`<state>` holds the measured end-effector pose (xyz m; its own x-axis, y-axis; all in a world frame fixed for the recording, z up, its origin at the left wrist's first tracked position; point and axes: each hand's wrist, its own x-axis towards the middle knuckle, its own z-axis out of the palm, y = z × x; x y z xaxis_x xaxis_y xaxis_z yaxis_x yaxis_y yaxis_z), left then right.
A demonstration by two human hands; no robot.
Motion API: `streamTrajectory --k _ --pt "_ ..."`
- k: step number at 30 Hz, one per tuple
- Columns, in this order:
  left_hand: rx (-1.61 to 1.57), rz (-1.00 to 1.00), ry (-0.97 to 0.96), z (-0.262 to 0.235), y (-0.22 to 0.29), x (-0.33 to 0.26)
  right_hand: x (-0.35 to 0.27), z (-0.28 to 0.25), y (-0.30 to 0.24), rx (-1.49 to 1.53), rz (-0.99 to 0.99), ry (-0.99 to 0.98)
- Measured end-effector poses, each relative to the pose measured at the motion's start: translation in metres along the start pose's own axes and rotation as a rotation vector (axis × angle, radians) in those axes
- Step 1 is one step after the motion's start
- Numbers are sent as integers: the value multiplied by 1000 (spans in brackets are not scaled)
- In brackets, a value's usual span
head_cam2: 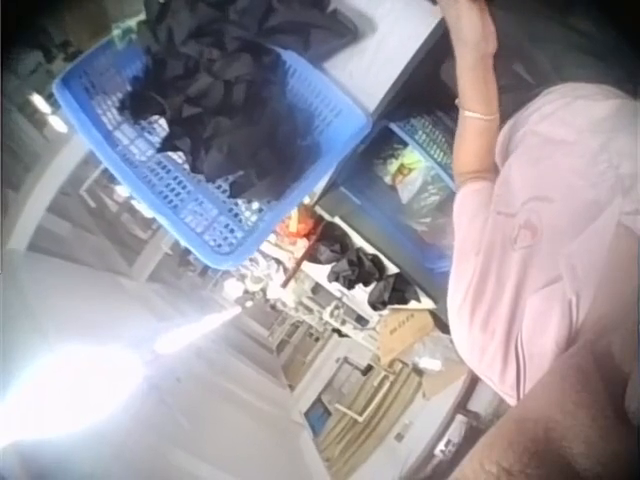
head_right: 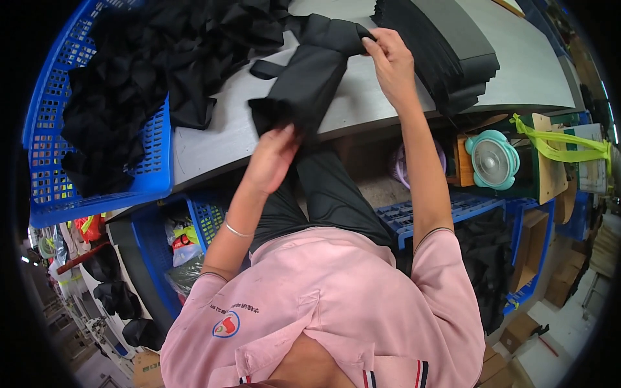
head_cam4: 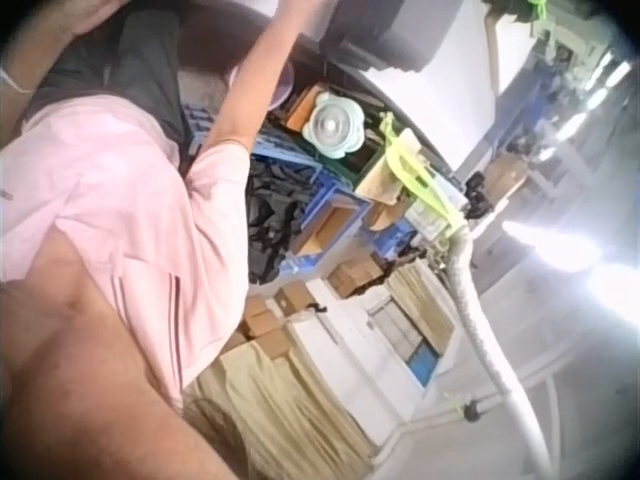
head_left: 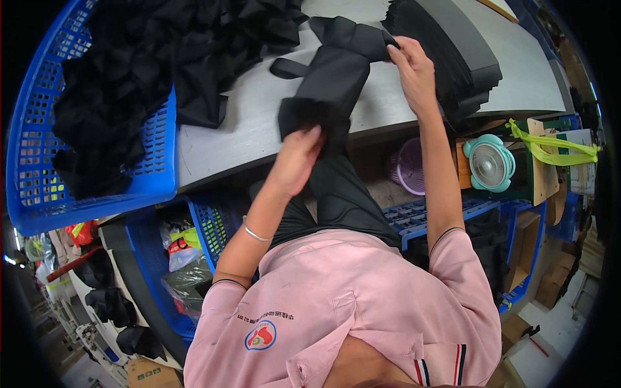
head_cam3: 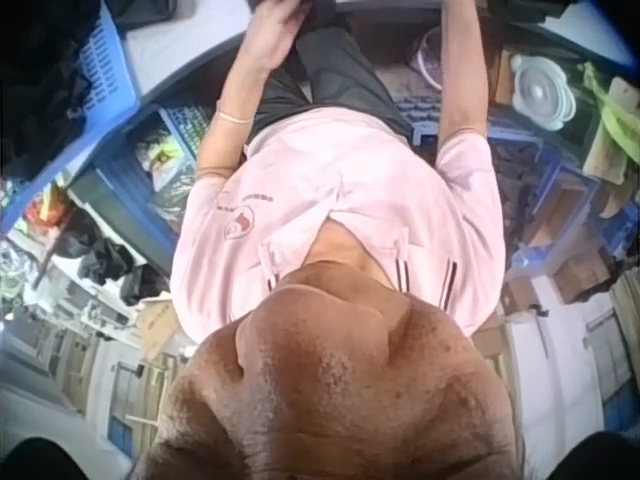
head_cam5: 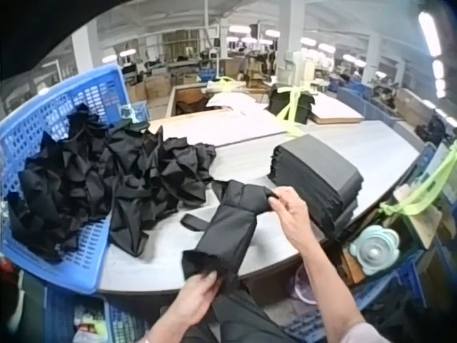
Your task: Manually inserting a rectangular stiffener into a black fabric pouch.
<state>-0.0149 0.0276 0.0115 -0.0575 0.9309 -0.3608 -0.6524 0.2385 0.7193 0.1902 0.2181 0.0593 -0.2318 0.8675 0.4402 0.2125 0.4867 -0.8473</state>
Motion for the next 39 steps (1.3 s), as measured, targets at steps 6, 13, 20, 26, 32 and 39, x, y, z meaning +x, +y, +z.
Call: streamTrajectory --k 6,13,20,26,32,39 --pt "295 333 144 -8 23 -30 -48 20 -22 -40 172 215" --pt "825 584 57 -11 59 30 -97 60 -37 264 423 -59" --pt "702 326 -155 -30 60 46 -86 32 -19 690 662 -438" --pt "612 228 -148 -19 63 41 -73 19 -6 682 680 -544" --pt "1335 664 -183 -5 44 29 -80 42 -27 84 336 -612" --pt "746 530 340 -3 45 37 -87 46 -6 -69 361 168"
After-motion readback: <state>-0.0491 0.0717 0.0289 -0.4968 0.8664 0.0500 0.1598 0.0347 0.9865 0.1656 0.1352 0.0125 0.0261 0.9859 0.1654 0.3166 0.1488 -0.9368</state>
